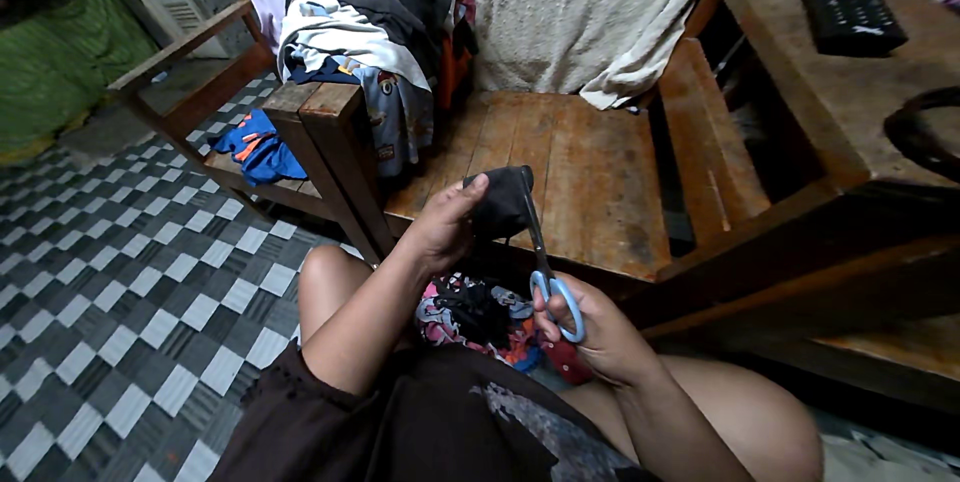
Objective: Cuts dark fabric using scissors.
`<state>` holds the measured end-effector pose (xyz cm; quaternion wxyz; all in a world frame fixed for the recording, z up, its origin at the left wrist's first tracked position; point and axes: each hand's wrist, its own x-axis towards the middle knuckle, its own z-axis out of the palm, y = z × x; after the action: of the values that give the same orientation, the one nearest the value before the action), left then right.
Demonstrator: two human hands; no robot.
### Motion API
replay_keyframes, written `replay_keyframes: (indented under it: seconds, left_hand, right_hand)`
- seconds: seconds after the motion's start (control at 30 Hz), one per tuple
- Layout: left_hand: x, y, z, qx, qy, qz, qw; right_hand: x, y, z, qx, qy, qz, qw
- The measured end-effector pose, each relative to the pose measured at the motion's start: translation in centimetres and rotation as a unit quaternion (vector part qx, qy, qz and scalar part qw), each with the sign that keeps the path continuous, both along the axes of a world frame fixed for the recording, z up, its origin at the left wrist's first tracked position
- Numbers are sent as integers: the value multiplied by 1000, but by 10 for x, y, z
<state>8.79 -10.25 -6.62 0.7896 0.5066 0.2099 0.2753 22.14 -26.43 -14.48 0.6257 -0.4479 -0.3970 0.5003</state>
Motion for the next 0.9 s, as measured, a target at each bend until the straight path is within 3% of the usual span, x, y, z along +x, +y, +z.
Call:
replay_keyframes:
  seconds: [0.13,0.43,0.9]
  left_hand:
    - [7,1,-4,-46,-28,19,998]
    - [2,-4,-7,3,-10,-46,999]
    - [-4,2,-3,17,0,-69,997]
  right_hand:
    - [1,1,-1,-1,-6,13,1000]
    - [0,0,-2,19,0,3,1000]
    - [-2,0,-1,4,2,-7,1000]
